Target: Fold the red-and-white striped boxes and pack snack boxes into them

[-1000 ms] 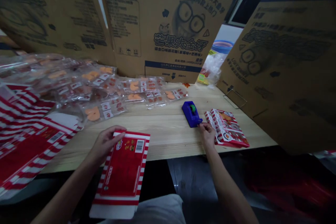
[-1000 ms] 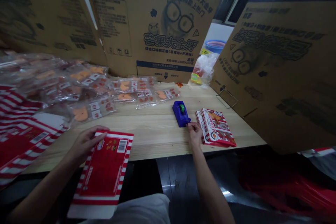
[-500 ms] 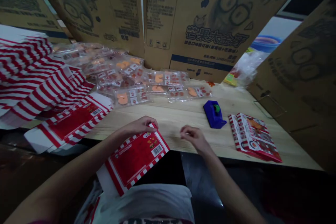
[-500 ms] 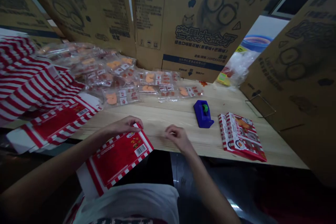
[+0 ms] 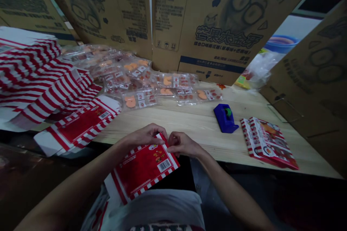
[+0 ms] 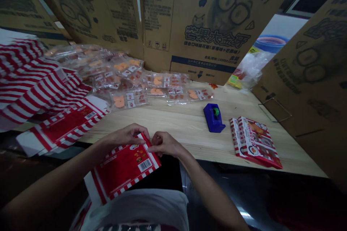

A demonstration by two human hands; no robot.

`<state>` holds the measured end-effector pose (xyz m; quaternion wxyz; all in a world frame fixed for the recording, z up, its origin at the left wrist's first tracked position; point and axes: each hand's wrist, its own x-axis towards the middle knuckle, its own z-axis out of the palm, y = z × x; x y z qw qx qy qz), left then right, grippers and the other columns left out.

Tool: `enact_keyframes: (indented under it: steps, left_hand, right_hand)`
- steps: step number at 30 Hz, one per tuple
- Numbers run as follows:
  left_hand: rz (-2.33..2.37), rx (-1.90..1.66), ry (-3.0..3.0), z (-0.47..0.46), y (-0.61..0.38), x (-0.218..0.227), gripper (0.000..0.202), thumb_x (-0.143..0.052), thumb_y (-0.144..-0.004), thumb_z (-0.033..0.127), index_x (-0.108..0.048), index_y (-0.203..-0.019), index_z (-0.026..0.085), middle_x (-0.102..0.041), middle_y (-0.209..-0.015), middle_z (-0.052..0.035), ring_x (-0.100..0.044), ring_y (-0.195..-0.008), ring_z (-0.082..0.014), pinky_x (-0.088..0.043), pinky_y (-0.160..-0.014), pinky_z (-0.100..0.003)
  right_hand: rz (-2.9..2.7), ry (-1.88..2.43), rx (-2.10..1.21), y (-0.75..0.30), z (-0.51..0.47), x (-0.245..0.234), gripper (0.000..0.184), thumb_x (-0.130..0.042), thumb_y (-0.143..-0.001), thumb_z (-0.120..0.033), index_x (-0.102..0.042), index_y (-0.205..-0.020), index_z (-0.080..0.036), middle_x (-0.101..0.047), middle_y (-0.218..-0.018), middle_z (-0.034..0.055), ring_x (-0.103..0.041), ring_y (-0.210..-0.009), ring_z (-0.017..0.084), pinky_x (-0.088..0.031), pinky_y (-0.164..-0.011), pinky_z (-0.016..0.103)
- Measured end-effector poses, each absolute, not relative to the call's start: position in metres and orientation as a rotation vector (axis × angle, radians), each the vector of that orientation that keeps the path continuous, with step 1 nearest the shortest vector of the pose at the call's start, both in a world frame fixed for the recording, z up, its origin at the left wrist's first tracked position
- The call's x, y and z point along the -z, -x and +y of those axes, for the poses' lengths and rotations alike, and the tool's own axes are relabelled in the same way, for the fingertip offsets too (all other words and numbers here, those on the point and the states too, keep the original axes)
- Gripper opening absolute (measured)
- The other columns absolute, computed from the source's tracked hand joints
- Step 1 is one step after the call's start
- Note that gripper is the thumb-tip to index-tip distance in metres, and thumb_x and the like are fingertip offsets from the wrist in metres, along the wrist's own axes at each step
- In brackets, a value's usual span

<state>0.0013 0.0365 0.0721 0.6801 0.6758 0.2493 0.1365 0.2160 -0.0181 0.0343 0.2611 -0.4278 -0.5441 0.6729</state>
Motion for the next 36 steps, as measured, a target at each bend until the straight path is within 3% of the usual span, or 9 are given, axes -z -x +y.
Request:
enact_keyframes:
  steps: [3, 7, 12, 17, 20, 24, 28, 32, 36]
  left_hand:
    - [0.535, -0.297, -1.487, 0.032, -0.001, -0.088, 0.023, -0.074, -0.074, 0.033, -0.072, -0.087, 0.014, -0.071, -0.077, -0.0041, -0.06, -0.067, -0.013, -0.046, -0.064, -0.022]
    - [0.621, -0.458, -1.418, 0.034, 0.01, -0.094, 0.026, -0.08, -0.066, 0.033, -0.073, -0.081, 0.013, -0.069, -0.073, -0.0034, -0.06, -0.064, -0.013, -0.045, -0.061, -0.021]
    - [1.246, -1.205, -0.907, 0.031, 0.049, -0.059, 0.04, -0.082, -0.053, 0.039, -0.064, -0.08, 0.016, -0.065, -0.068, 0.0004, -0.059, -0.057, -0.0149, -0.048, -0.055, -0.026]
    - [1.592, -1.515, -0.883, -0.01, 0.082, -0.003, 0.034, -0.073, -0.065, 0.043, -0.059, -0.08, 0.016, -0.063, -0.075, -0.0017, -0.061, -0.069, -0.0178, -0.051, -0.07, -0.032]
    - [1.889, -1.399, -1.495, -0.031, 0.091, 0.014, 0.035, -0.066, -0.076, 0.041, -0.061, -0.099, 0.015, -0.063, -0.106, -0.0133, -0.06, -0.102, -0.0299, -0.048, -0.092, -0.048]
    - [1.595, -0.81, -2.37, -0.031, 0.085, 0.002, 0.073, -0.071, -0.072, 0.053, -0.05, -0.13, 0.015, -0.041, -0.144, -0.023, -0.03, -0.139, -0.0407, -0.03, -0.11, -0.058]
    - [1.1, -0.074, -2.59, -0.008, 0.061, -0.02, 0.123, -0.081, -0.049, 0.064, -0.027, -0.149, 0.017, -0.018, -0.157, -0.0264, -0.011, -0.144, -0.047, -0.013, -0.111, -0.068]
    - [0.893, 0.095, -2.591, 0.017, 0.04, -0.022, 0.133, -0.08, -0.046, 0.067, -0.017, -0.152, 0.017, -0.006, -0.158, -0.0274, 0.001, -0.144, -0.0473, -0.002, -0.11, -0.069]
    - [0.918, 0.19, -2.577, 0.028, 0.032, -0.019, 0.135, -0.08, -0.044, 0.065, -0.016, -0.152, 0.016, -0.009, -0.157, -0.0296, -0.005, -0.144, -0.0483, -0.003, -0.11, -0.069]
  right_hand:
    - [-1.088, 0.831, -2.223, -0.208, -0.026, -0.034, 0.047, -0.088, -0.052, -0.045, -0.068, -0.082, -0.015, -0.065, -0.068, -0.002, -0.057, -0.053, 0.009, -0.047, -0.051, 0.02]
    - [-0.82, 0.652, -2.264, -0.192, -0.025, -0.016, 0.052, -0.086, -0.056, -0.048, -0.071, -0.094, -0.015, -0.071, -0.081, 0.0038, -0.066, -0.072, 0.015, -0.053, -0.077, 0.028]
    - [-1.532, 1.097, -1.52, -0.187, 0.04, 0.01, 0.034, -0.057, -0.084, -0.045, -0.067, -0.093, -0.013, -0.071, -0.084, 0.0087, -0.066, -0.071, 0.019, -0.054, -0.071, 0.034]
    - [-1.905, 1.23, -0.955, -0.163, 0.13, 0.012, 0.028, -0.059, -0.076, -0.015, -0.064, -0.104, -0.016, -0.065, -0.116, 0.0124, -0.058, -0.108, 0.025, -0.044, -0.097, 0.042]
    - [-2.068, 1.239, -0.716, -0.139, 0.163, 0.01, 0.036, -0.055, -0.073, -0.001, -0.063, -0.105, -0.016, -0.057, -0.129, 0.0139, -0.046, -0.123, 0.028, -0.032, -0.107, 0.045]
    - [-2.241, 1.25, -0.524, -0.123, 0.178, 0.007, 0.024, -0.045, -0.082, 0.001, -0.061, -0.088, -0.015, -0.064, -0.107, 0.0116, -0.051, -0.11, 0.025, -0.033, -0.102, 0.042]
    - [-2.343, 1.272, -0.412, -0.138, 0.162, 0.003, 0.016, -0.046, -0.088, -0.006, -0.058, -0.082, -0.016, -0.064, -0.096, 0.0081, -0.055, -0.096, 0.02, -0.04, -0.089, 0.031]
    - [-2.349, 1.371, -0.319, -0.192, 0.112, 0.004, 0.016, -0.045, -0.089, -0.01, -0.056, -0.079, -0.017, -0.063, -0.088, 0.0071, -0.056, -0.086, 0.019, -0.043, -0.079, 0.029]
    - [-2.284, 1.511, -0.287, -0.268, 0.042, 0.009, 0.022, -0.041, -0.09, -0.013, -0.052, -0.072, -0.019, -0.06, -0.078, 0.0054, -0.058, -0.077, 0.019, -0.045, -0.074, 0.029]
